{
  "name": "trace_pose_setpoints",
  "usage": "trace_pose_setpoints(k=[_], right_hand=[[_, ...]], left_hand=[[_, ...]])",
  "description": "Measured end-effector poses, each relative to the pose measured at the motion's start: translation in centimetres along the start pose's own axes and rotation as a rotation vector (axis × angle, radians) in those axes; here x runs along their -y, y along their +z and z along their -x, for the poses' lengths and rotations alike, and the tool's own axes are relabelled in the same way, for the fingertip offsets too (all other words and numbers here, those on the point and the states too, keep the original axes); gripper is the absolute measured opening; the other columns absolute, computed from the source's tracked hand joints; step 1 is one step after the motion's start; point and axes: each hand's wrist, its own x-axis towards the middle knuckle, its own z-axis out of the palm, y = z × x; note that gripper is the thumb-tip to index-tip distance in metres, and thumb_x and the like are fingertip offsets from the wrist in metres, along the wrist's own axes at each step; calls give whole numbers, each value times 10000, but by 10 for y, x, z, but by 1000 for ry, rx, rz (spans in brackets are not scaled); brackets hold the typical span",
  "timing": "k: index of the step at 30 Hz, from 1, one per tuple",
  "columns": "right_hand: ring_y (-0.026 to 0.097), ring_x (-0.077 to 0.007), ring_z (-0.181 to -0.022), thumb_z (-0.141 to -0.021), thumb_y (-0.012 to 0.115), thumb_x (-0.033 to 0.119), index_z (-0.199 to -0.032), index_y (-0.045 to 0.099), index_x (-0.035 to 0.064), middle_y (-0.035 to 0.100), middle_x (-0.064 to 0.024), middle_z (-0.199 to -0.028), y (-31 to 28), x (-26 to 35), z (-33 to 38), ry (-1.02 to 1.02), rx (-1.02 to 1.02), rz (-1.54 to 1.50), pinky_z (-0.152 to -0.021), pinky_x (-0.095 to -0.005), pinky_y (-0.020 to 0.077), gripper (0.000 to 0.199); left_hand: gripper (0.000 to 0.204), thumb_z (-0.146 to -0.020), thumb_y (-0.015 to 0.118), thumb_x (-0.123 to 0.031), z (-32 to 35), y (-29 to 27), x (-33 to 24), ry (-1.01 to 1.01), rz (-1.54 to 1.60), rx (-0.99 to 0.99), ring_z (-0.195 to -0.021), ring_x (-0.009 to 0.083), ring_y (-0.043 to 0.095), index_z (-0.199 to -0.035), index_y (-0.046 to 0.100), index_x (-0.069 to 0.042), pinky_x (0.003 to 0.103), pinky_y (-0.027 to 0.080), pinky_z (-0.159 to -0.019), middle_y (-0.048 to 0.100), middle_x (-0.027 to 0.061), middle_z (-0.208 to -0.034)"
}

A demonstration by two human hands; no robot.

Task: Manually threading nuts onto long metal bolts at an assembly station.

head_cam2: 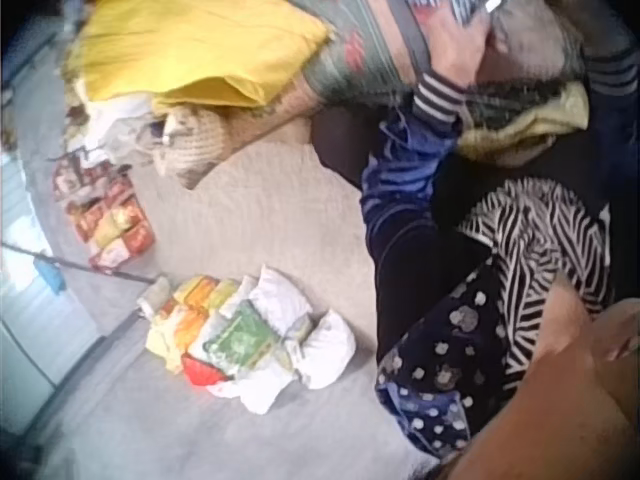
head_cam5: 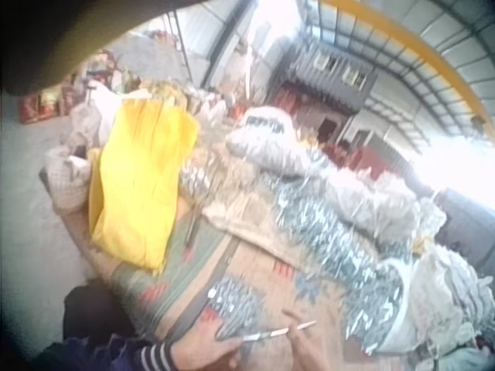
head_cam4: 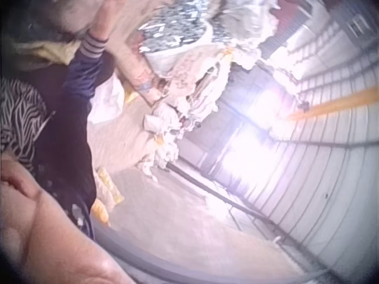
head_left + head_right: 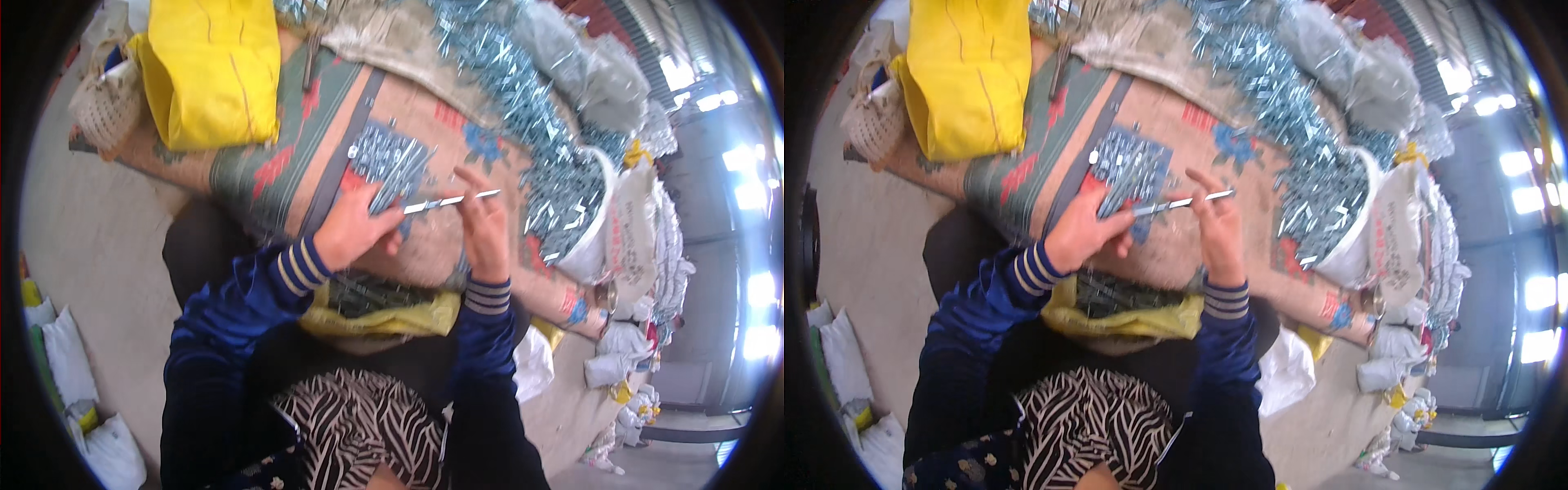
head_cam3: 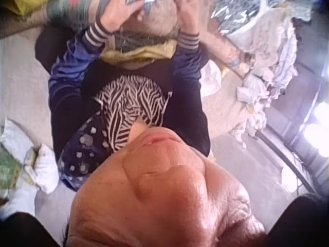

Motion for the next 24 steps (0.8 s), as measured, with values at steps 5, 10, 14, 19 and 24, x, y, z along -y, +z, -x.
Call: trace_pose_setpoints(k=[5,10,14,19,24], right_hand=[[622,-182,-940,-954,534,252,-1246,475,-63,653,-145,-1039,-15,-6,-14,546,108,484,-871,-279,459,433],[590,-91,-745,-925,590,258,-1103,591,-49,647,-58,-798,-15,-5,-8,200,6,92,-676,-206,445,355],[557,-59,-728,-916,611,240,-1044,621,-30,630,-40,-778,8,-8,-2,172,-73,143,-640,-180,419,298],[589,-73,-745,-919,608,240,-1079,600,-38,655,-62,-818,-10,-21,-1,174,18,81,-649,-183,447,321],[603,-92,-778,-919,606,210,-1139,570,-42,658,-58,-825,1,-7,1,83,21,-142,-683,-194,466,336]], left_hand=[[152,-873,591,-58,-10,-3,9,-49,72,-12,-585,135,615,-974,514,26,245,513,-509,585,65,-735],[123,-868,589,-37,-8,0,8,-43,98,-13,-598,122,626,-944,519,29,238,524,-488,576,58,-738],[117,-869,593,-40,-7,0,12,-58,65,-25,-589,123,626,-931,522,29,238,523,-486,587,59,-731],[173,-886,599,-70,-6,-2,12,-71,26,19,-607,115,605,-1011,524,23,230,517,-530,584,57,-740],[161,-888,600,-76,-4,-2,10,-72,22,19,-605,111,602,-998,528,16,230,516,-522,586,54,-755]])
